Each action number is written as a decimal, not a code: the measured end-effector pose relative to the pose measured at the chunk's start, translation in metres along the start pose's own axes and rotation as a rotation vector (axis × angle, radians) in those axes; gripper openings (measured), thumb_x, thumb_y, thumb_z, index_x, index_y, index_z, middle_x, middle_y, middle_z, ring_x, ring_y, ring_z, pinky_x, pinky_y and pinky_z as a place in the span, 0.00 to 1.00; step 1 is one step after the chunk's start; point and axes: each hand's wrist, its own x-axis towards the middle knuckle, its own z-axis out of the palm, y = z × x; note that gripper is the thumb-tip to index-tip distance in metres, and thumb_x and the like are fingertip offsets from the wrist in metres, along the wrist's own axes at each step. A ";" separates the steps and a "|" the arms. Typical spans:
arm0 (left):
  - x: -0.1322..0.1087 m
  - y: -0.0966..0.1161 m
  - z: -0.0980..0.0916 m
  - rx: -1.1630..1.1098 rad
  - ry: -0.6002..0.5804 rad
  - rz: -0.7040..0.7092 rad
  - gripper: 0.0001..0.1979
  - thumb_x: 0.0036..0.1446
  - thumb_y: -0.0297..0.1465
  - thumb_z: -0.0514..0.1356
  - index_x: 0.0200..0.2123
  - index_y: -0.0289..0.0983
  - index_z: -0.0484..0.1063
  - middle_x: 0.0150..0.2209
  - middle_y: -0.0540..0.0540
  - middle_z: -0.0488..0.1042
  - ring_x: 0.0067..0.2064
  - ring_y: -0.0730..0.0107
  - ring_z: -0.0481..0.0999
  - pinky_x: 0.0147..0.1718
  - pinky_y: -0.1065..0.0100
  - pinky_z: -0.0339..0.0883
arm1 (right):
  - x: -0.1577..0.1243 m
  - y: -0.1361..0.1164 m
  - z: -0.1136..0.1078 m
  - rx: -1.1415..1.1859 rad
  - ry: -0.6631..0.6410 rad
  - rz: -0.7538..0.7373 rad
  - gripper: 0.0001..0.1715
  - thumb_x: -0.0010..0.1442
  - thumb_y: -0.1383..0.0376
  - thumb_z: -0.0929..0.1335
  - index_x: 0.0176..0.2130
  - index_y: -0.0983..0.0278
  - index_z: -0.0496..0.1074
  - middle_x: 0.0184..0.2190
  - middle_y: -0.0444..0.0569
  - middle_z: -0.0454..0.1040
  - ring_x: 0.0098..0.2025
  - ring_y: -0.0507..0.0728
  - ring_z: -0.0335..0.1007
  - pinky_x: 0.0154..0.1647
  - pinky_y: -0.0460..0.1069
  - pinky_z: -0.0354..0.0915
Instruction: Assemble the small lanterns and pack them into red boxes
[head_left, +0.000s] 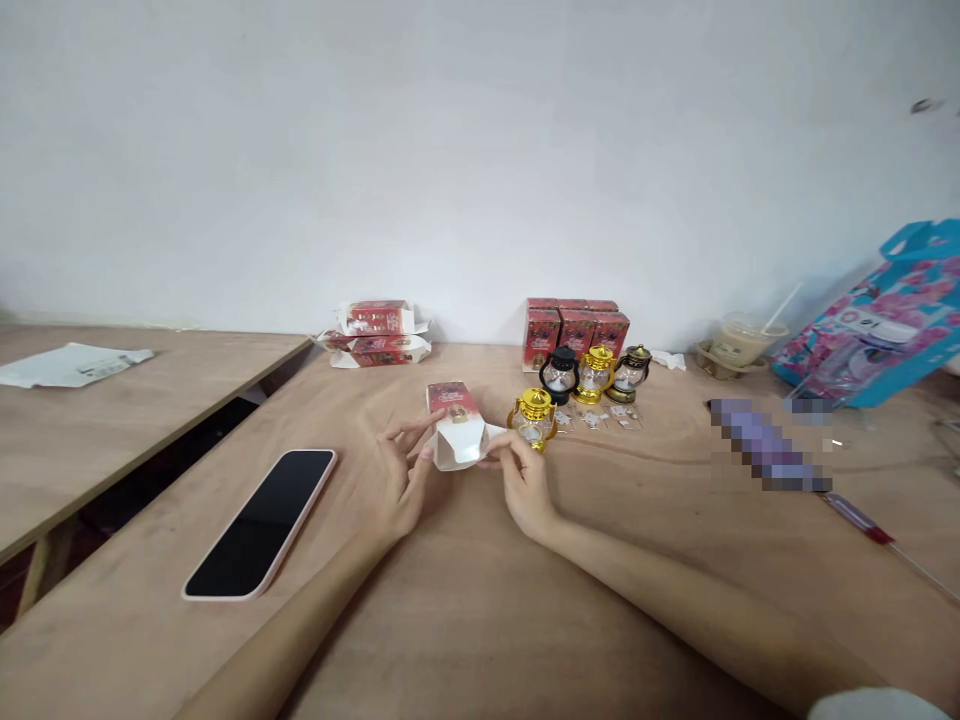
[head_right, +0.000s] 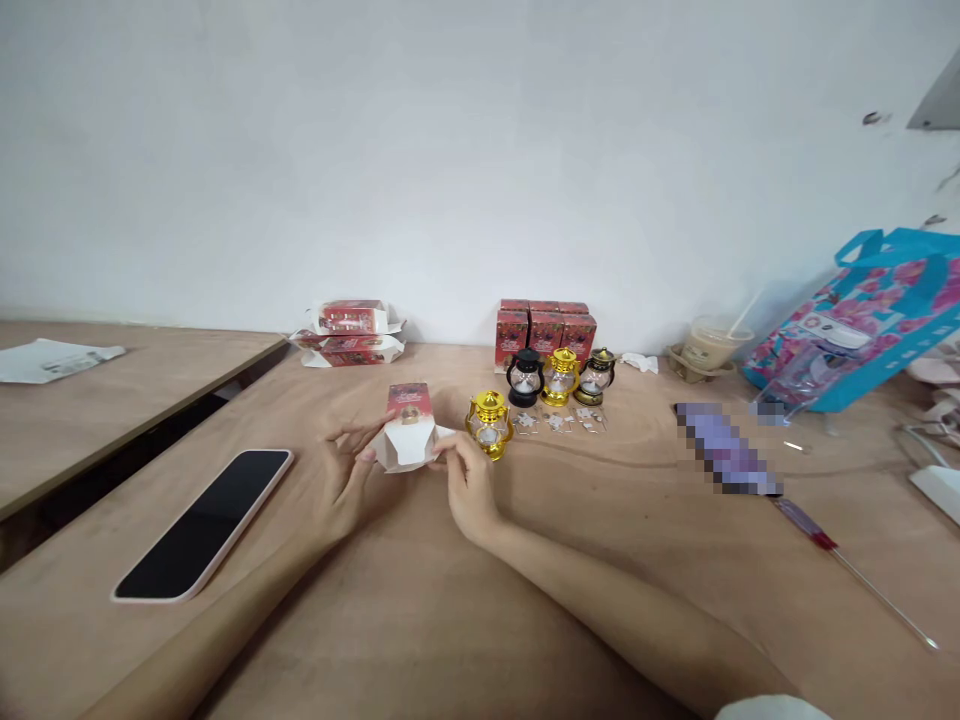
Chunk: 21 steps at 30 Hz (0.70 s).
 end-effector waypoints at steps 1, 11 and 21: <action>0.000 0.000 0.000 0.013 0.004 0.000 0.15 0.63 0.36 0.45 0.52 0.41 0.52 0.57 0.37 0.67 0.59 0.59 0.67 0.53 0.51 0.68 | 0.000 -0.001 -0.001 -0.010 -0.034 -0.005 0.14 0.62 0.62 0.60 0.34 0.59 0.73 0.38 0.48 0.71 0.41 0.56 0.71 0.37 0.52 0.74; 0.001 0.000 -0.004 0.096 -0.124 0.050 0.10 0.63 0.35 0.49 0.45 0.40 0.60 0.58 0.36 0.65 0.59 0.58 0.67 0.46 0.57 0.73 | 0.002 -0.005 -0.003 -0.208 -0.056 -0.083 0.18 0.59 0.67 0.64 0.49 0.58 0.71 0.47 0.50 0.70 0.49 0.57 0.66 0.44 0.51 0.68; 0.007 0.007 -0.005 0.546 -0.062 0.569 0.32 0.53 0.32 0.63 0.58 0.43 0.53 0.58 0.37 0.65 0.60 0.52 0.62 0.54 0.46 0.61 | -0.003 -0.006 -0.004 -0.103 0.002 -0.086 0.14 0.60 0.61 0.65 0.45 0.57 0.74 0.48 0.52 0.66 0.44 0.58 0.68 0.31 0.50 0.73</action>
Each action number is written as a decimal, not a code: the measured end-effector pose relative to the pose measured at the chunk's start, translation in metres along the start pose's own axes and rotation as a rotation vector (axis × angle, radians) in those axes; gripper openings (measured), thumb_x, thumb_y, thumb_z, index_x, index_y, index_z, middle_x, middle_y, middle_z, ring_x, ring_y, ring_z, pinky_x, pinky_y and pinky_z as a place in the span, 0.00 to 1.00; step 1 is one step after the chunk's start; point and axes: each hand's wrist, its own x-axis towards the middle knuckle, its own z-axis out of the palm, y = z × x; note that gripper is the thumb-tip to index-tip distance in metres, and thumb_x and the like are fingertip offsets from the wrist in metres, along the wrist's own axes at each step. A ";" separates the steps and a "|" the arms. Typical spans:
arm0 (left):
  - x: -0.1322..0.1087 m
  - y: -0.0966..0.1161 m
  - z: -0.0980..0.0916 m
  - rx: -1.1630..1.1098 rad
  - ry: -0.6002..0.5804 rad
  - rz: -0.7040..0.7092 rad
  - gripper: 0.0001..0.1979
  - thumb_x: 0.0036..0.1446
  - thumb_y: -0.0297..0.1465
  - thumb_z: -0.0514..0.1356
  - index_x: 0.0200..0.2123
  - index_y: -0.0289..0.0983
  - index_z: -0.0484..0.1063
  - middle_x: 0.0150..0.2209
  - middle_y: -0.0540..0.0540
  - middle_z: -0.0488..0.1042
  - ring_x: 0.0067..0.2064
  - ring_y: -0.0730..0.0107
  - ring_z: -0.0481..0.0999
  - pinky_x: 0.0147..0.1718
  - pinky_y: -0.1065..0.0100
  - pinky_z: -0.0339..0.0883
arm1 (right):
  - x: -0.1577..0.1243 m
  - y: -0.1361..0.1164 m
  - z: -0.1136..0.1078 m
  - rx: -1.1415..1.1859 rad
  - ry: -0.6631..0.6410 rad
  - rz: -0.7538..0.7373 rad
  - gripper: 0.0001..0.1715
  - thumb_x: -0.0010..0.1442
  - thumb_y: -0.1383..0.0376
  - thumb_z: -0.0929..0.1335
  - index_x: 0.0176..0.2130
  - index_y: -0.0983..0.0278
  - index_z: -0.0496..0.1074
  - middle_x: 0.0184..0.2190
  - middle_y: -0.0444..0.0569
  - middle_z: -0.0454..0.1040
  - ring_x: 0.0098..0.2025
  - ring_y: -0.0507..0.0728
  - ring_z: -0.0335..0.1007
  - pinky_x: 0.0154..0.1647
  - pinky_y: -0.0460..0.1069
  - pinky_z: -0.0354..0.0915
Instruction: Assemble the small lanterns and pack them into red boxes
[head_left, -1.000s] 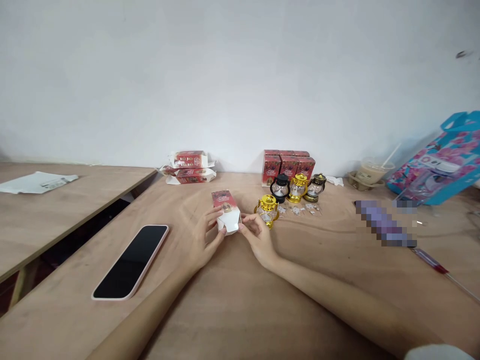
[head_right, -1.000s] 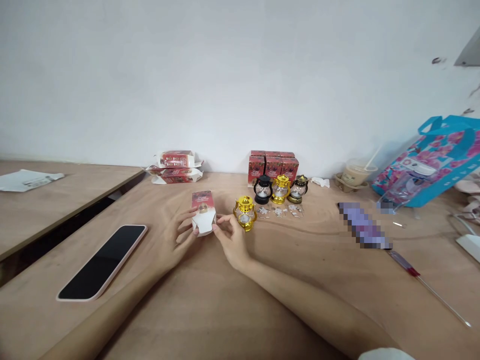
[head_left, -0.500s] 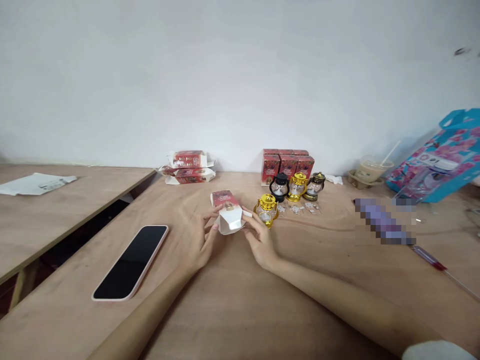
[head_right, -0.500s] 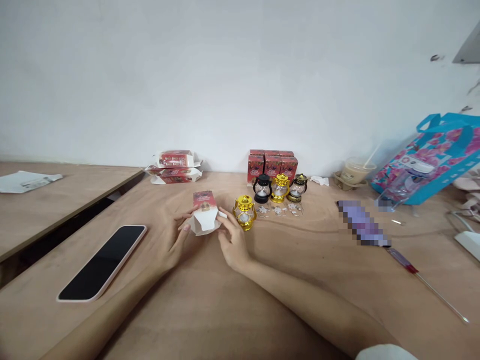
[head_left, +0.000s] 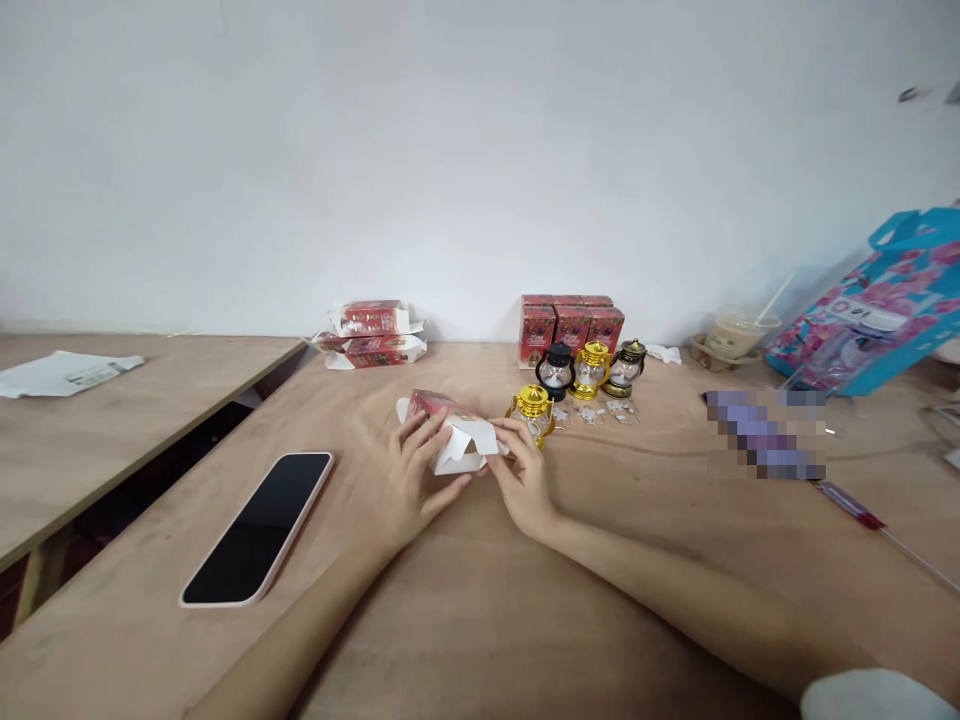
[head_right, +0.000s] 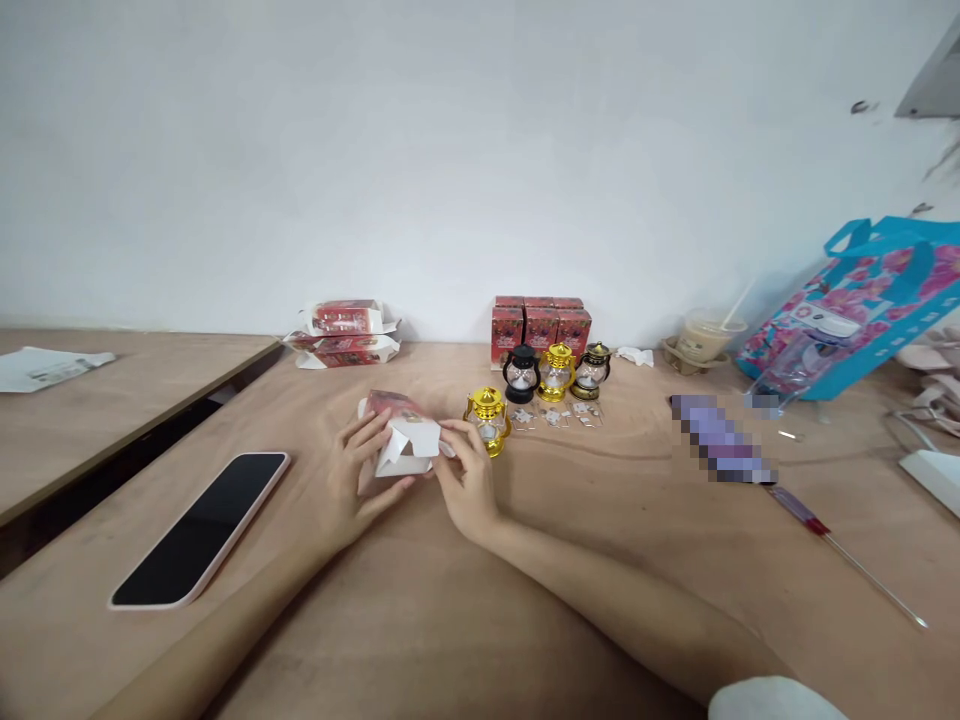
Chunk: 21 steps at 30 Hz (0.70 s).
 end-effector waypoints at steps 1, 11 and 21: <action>0.001 0.000 -0.001 0.044 0.017 0.030 0.34 0.52 0.32 0.64 0.59 0.43 0.52 0.58 0.37 0.65 0.60 0.52 0.62 0.54 0.46 0.62 | -0.001 -0.002 0.000 0.033 -0.037 -0.005 0.15 0.61 0.59 0.64 0.47 0.56 0.73 0.53 0.52 0.64 0.46 0.58 0.68 0.30 0.50 0.73; 0.004 -0.002 -0.010 0.081 -0.010 0.073 0.31 0.49 0.34 0.66 0.55 0.40 0.58 0.58 0.34 0.63 0.62 0.47 0.61 0.56 0.42 0.58 | -0.004 -0.005 -0.005 -0.027 -0.187 -0.183 0.21 0.65 0.56 0.61 0.55 0.55 0.67 0.46 0.50 0.72 0.48 0.58 0.68 0.47 0.54 0.69; 0.001 0.005 -0.004 0.096 0.040 0.044 0.16 0.51 0.28 0.61 0.44 0.40 0.65 0.52 0.39 0.69 0.58 0.53 0.66 0.53 0.47 0.63 | -0.006 0.002 -0.002 0.143 -0.142 -0.065 0.27 0.63 0.54 0.63 0.60 0.54 0.60 0.33 0.45 0.75 0.28 0.52 0.73 0.31 0.49 0.74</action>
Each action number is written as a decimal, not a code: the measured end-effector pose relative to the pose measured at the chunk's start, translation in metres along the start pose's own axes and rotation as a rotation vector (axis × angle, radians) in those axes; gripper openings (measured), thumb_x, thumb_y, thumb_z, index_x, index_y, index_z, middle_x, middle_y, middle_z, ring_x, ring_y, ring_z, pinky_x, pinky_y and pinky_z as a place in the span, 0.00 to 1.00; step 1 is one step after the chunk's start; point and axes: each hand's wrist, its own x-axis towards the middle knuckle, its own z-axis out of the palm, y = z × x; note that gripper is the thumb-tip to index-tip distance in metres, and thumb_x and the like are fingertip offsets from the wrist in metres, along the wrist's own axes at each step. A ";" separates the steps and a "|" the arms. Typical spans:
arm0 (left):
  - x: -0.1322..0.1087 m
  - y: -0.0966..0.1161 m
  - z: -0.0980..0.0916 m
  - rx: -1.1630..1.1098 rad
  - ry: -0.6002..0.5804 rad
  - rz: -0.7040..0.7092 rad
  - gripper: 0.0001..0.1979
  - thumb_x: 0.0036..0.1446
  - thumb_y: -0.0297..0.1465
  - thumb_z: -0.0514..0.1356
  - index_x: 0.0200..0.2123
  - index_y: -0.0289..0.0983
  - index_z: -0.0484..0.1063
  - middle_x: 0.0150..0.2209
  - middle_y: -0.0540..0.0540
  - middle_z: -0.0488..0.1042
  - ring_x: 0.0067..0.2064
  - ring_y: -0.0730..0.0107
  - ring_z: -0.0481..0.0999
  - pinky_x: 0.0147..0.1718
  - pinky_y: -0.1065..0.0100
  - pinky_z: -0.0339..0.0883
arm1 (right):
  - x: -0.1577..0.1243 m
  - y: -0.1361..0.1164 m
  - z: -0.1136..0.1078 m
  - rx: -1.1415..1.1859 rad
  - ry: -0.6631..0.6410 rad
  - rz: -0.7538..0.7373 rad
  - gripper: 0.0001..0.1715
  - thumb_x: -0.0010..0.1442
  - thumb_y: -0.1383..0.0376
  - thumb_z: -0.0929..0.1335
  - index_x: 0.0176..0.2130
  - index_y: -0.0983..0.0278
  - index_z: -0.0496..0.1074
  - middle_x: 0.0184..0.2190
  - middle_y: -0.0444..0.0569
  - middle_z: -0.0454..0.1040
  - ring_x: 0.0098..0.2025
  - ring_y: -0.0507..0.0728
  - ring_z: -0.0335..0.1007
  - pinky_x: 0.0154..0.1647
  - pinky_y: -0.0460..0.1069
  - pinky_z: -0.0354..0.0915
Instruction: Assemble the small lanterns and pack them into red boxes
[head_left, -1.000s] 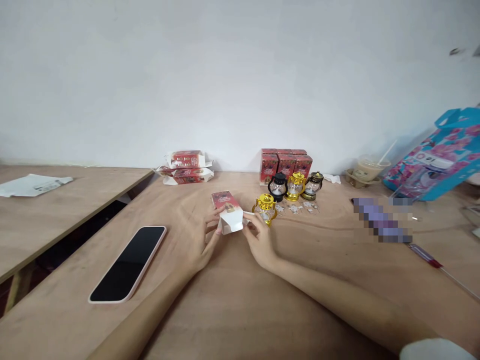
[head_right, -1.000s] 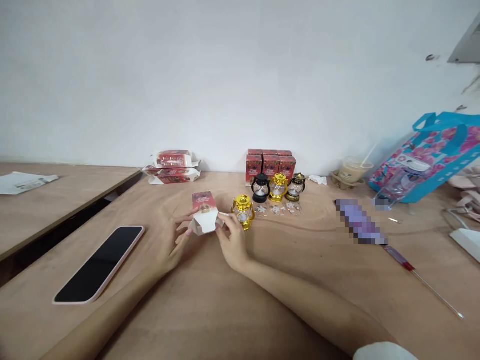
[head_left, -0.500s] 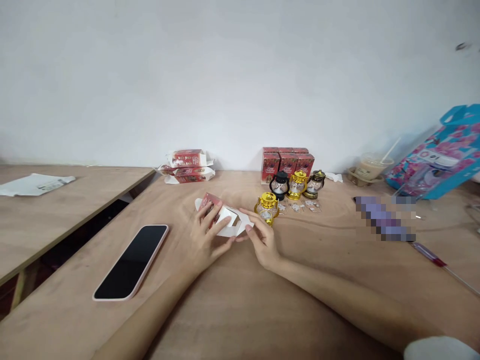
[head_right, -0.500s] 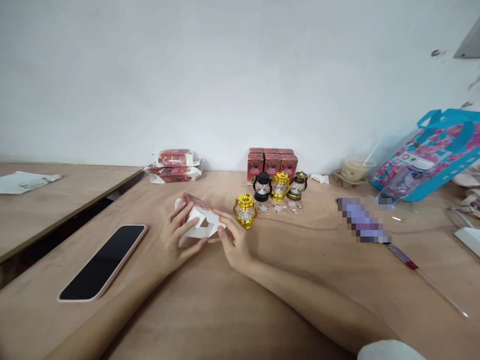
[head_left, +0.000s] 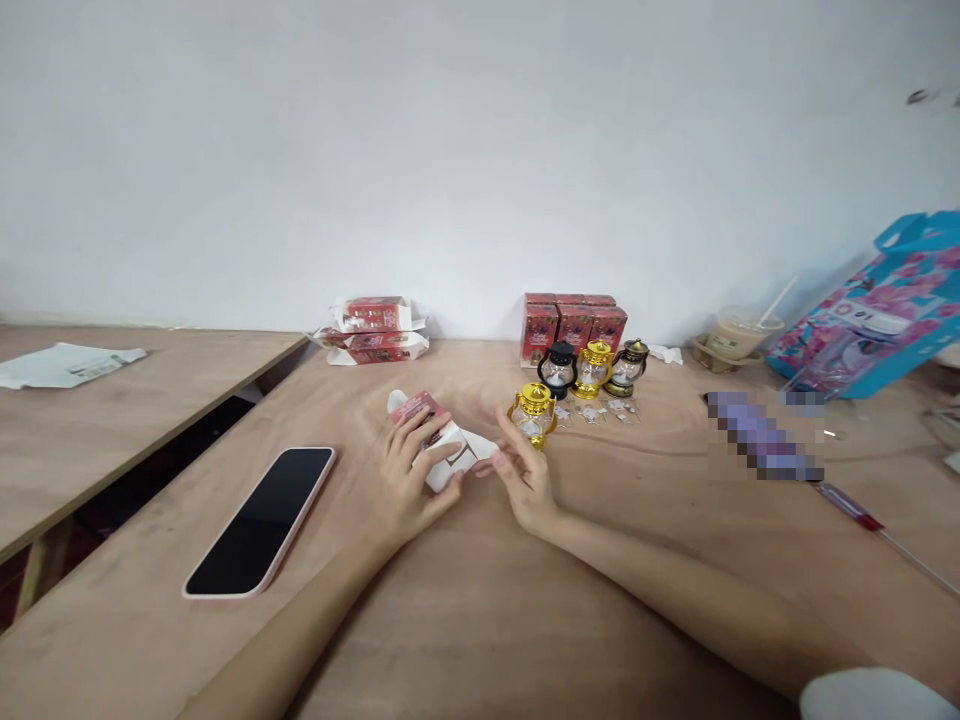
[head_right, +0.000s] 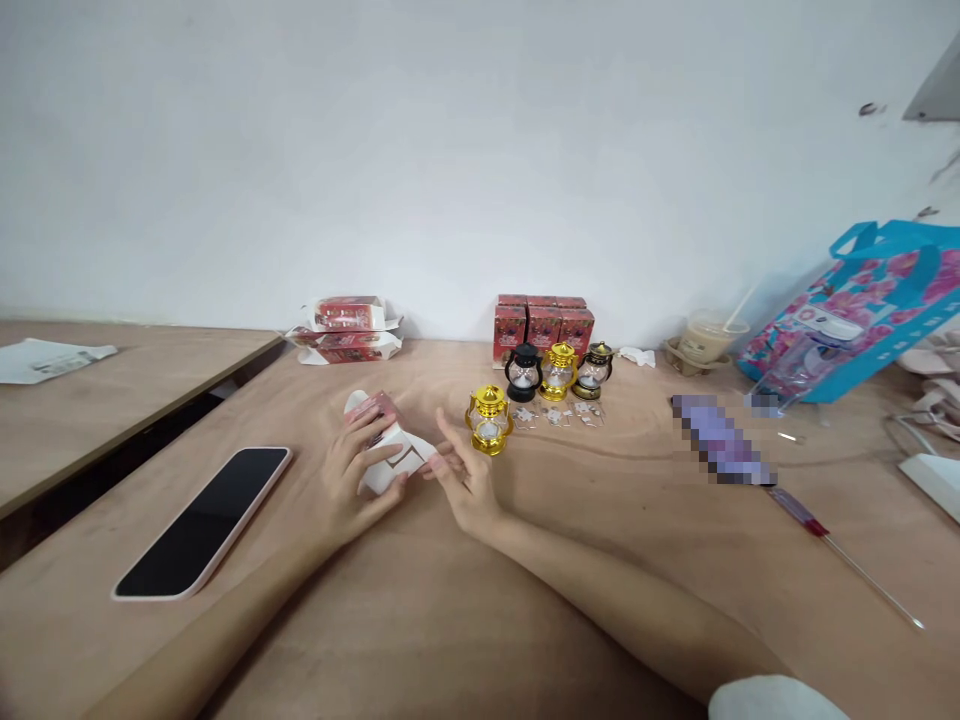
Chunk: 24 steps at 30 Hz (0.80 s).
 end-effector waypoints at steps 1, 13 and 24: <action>0.000 0.000 0.000 0.012 -0.007 0.001 0.15 0.51 0.28 0.61 0.43 0.40 0.65 0.52 0.40 0.69 0.58 0.53 0.66 0.53 0.48 0.63 | 0.000 0.000 -0.001 0.001 -0.007 -0.007 0.26 0.64 0.54 0.62 0.60 0.54 0.62 0.34 0.46 0.76 0.28 0.52 0.73 0.30 0.49 0.73; -0.006 -0.006 0.005 0.087 -0.155 0.017 0.08 0.54 0.33 0.59 0.39 0.40 0.69 0.53 0.40 0.68 0.58 0.50 0.62 0.53 0.48 0.59 | 0.009 -0.005 0.002 -0.269 -0.054 -0.186 0.20 0.56 0.62 0.71 0.49 0.57 0.70 0.45 0.49 0.74 0.46 0.55 0.70 0.46 0.50 0.68; -0.007 -0.005 0.009 0.110 -0.184 0.019 0.18 0.56 0.33 0.58 0.50 0.38 0.62 0.53 0.39 0.70 0.59 0.53 0.63 0.55 0.49 0.58 | 0.008 -0.004 0.003 -0.289 -0.007 -0.113 0.05 0.57 0.67 0.68 0.38 0.61 0.71 0.40 0.49 0.74 0.44 0.55 0.71 0.43 0.50 0.69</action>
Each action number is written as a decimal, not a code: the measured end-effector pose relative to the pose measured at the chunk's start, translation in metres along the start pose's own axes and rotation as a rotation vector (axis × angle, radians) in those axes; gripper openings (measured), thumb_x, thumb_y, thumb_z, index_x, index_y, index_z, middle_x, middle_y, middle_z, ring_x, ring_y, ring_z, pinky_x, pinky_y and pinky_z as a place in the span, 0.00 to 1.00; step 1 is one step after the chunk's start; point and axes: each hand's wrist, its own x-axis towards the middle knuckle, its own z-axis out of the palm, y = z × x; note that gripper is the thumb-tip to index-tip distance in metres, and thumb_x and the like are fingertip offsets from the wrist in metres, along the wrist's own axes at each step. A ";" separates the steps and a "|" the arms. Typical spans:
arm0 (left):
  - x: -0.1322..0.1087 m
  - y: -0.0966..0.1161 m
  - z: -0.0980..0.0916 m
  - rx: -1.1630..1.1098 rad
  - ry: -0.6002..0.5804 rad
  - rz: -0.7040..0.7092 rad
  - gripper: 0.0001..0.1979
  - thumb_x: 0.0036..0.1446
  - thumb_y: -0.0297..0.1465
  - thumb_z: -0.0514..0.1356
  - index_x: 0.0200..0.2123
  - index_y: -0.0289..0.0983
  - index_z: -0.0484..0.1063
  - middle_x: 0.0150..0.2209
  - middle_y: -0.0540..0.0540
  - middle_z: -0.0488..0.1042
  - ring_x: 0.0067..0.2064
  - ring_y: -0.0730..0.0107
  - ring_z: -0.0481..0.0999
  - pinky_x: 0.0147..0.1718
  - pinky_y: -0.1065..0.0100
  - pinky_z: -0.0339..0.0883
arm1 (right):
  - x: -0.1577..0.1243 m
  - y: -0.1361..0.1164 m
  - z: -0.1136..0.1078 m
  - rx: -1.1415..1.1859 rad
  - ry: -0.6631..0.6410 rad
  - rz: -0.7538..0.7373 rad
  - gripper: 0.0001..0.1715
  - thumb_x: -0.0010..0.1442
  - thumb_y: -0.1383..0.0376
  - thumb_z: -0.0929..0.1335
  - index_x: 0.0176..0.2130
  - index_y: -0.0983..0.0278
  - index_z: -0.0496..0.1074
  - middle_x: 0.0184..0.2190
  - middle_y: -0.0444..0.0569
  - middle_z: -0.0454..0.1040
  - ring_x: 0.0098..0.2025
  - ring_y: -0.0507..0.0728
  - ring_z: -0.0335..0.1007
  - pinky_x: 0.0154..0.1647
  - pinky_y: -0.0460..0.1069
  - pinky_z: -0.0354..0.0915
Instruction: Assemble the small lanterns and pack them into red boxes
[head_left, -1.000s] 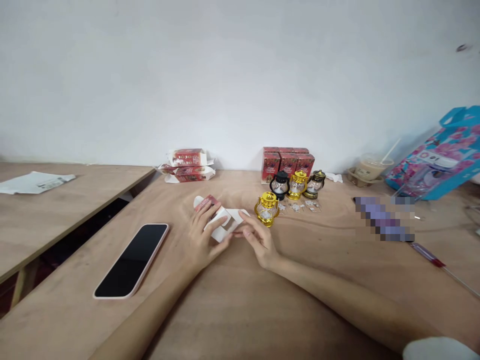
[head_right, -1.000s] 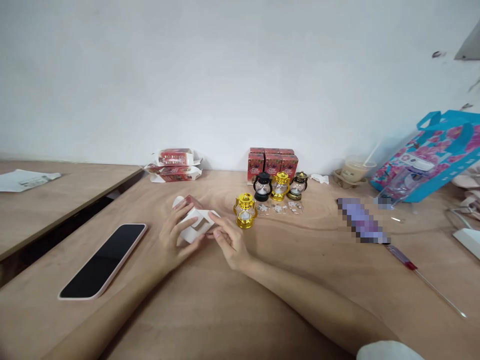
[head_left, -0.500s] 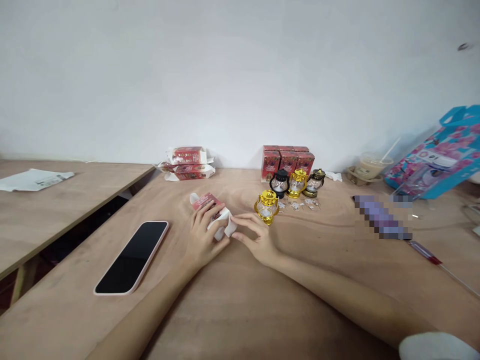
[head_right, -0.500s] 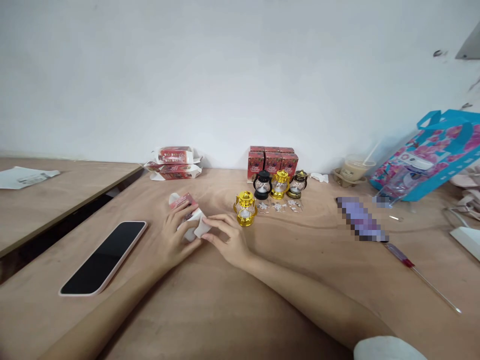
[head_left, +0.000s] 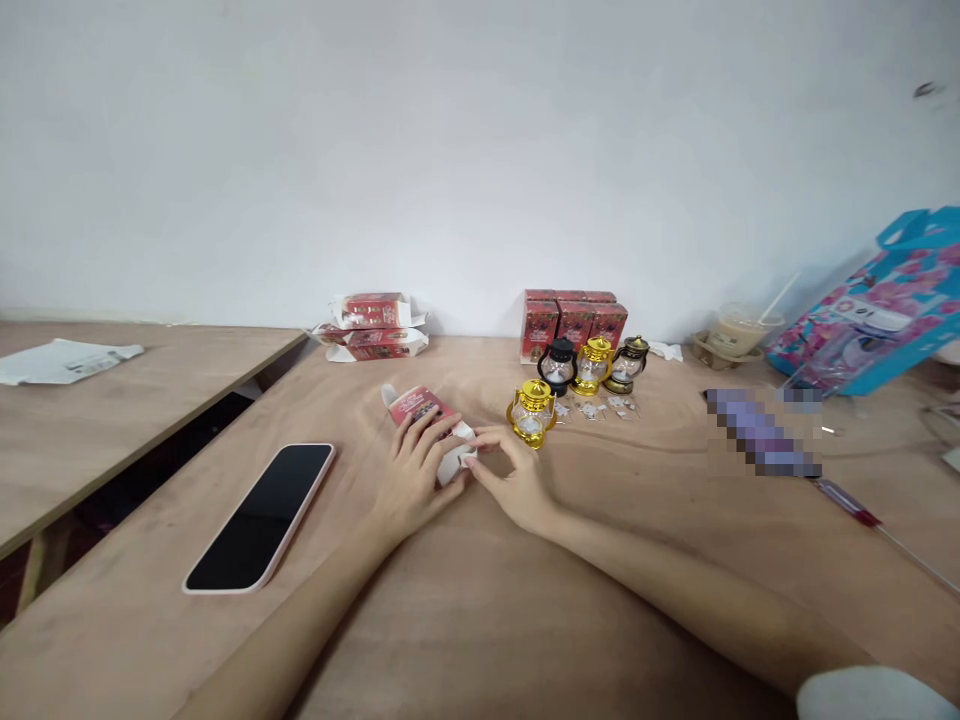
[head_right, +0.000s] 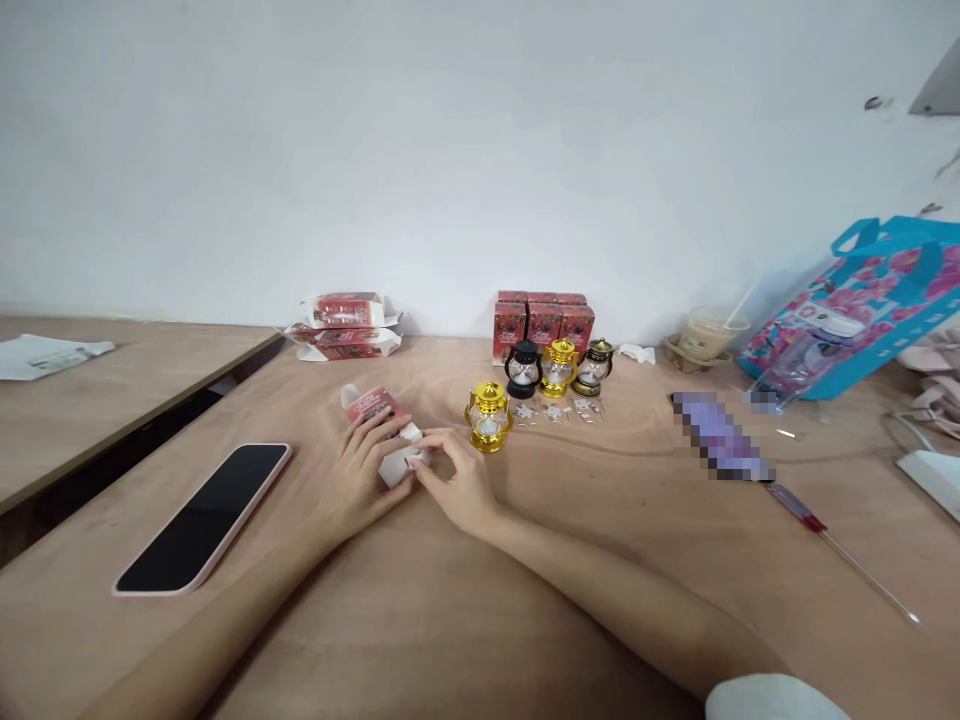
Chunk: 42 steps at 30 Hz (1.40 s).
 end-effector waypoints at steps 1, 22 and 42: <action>0.000 -0.001 0.000 -0.005 -0.004 -0.005 0.21 0.55 0.34 0.59 0.52 0.38 0.61 0.53 0.39 0.70 0.59 0.53 0.63 0.56 0.49 0.58 | 0.000 0.001 0.000 0.016 0.001 0.011 0.06 0.57 0.67 0.67 0.38 0.61 0.70 0.41 0.49 0.74 0.44 0.55 0.71 0.43 0.50 0.69; -0.003 -0.001 -0.001 0.104 0.030 0.126 0.25 0.54 0.32 0.60 0.55 0.37 0.62 0.50 0.40 0.75 0.55 0.52 0.70 0.57 0.50 0.57 | -0.002 0.009 0.003 0.110 -0.002 0.107 0.16 0.56 0.63 0.70 0.46 0.59 0.69 0.40 0.48 0.71 0.42 0.55 0.68 0.43 0.51 0.68; -0.003 0.010 0.010 -0.417 0.122 -0.616 0.36 0.49 0.41 0.65 0.58 0.38 0.56 0.58 0.33 0.65 0.58 0.49 0.66 0.54 0.45 0.64 | 0.009 0.012 0.004 0.579 0.025 0.486 0.37 0.47 0.51 0.73 0.54 0.56 0.65 0.51 0.50 0.71 0.47 0.59 0.72 0.38 0.51 0.75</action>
